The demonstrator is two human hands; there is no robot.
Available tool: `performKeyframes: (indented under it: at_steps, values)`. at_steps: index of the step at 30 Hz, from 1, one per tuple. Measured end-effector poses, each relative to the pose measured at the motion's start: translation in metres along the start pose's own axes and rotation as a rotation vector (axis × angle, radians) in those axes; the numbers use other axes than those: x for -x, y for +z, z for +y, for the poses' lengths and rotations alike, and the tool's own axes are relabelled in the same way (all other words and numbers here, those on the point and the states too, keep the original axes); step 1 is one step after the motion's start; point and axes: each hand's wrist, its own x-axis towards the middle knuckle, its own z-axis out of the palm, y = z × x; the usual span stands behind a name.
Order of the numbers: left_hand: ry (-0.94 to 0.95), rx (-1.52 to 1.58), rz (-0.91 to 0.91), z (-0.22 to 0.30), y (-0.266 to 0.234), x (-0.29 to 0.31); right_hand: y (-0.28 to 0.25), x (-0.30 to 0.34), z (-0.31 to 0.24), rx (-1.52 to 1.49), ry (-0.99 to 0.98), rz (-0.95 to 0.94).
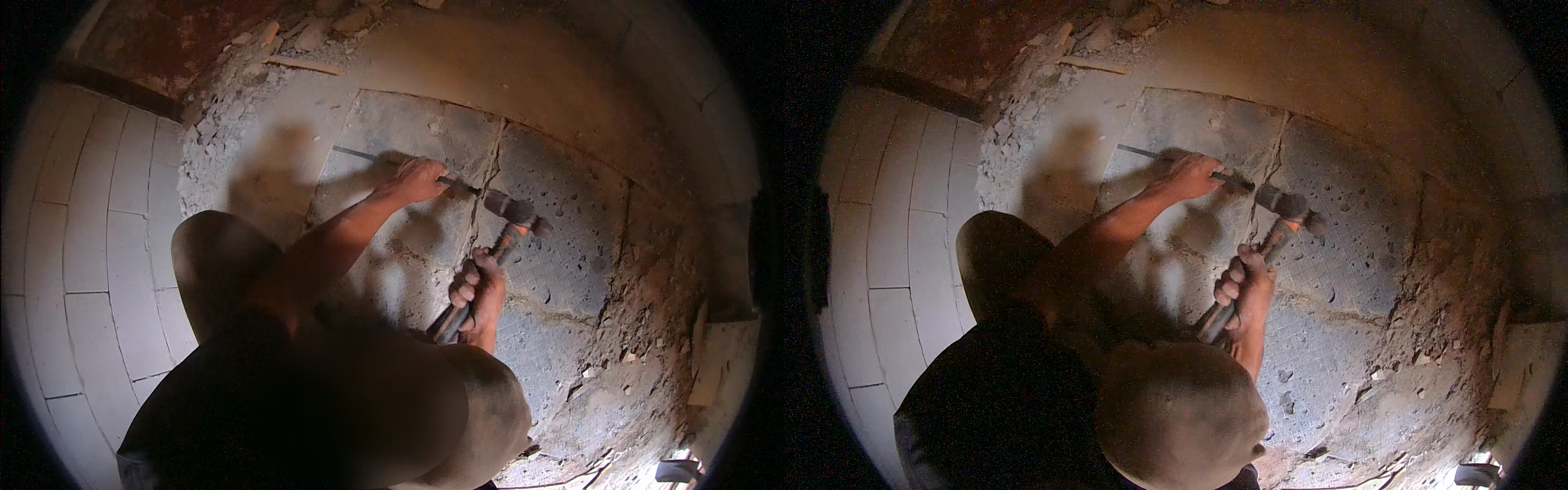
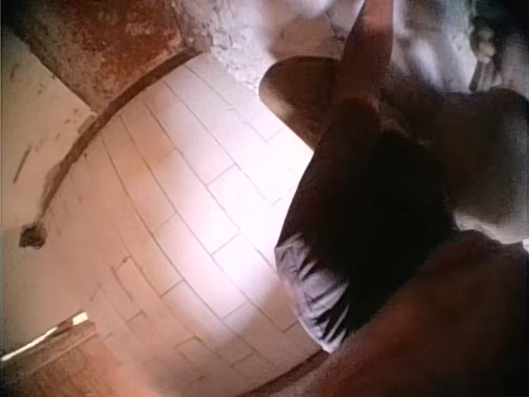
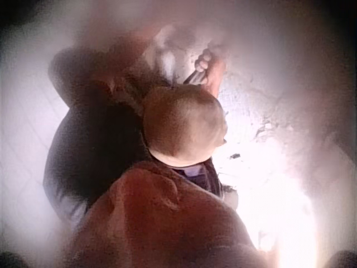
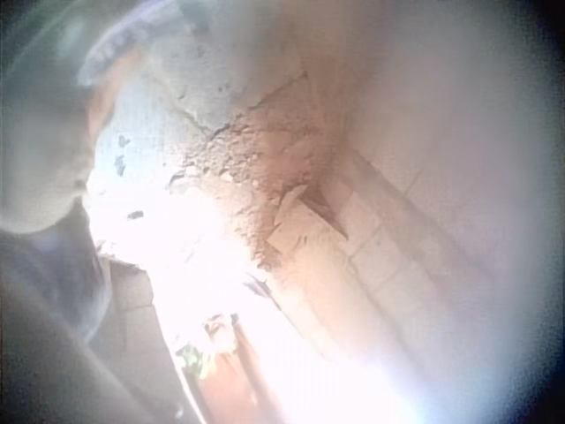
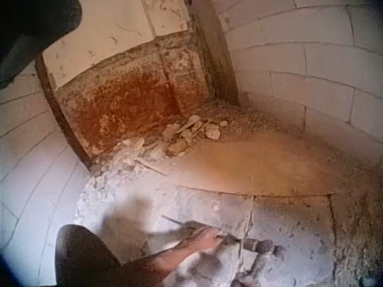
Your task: The person uses a hammer and a chisel to pry up and remove stone floor tiles from the ground, picking up the broken pieces by hand.
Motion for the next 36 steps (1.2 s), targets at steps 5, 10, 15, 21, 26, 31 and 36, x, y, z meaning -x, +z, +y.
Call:
performKeyframes:
  at_steps: [5,10,15,21,26,31,36]
  values:
    - [0.022,0.177,0.033,0.012,0.018,0.008,-0.006,0.015,-0.027,0.187,-0.387,0.2]
    - [0.09,0.05,0.16,0.036,0.028,0.012,-0.009,0.006,-0.025,0.181,-0.389,0.229]
    - [0.105,0.01,0.19,0.019,0.036,0.007,-0.007,-0.005,-0.018,0.192,-0.37,0.255]
    - [0.138,0.048,0.14,0.022,0.03,0.009,-0.01,-0.023,-0.001,0.066,-0.291,0.194]
    - [0.201,0.037,0.208,0.014,0.034,0.01,-0.025,-0.01,-0.007,-0.109,0.045,-0.083]
    - [0.208,0.107,0.207,0.014,0.035,0.015,-0.029,0.001,-0.031,-0.092,-0.367,0.045]
    - [0.191,0.092,0.252,0.017,0.039,0.018,-0.018,-0.021,0.002,0.018,-0.025,0.067]
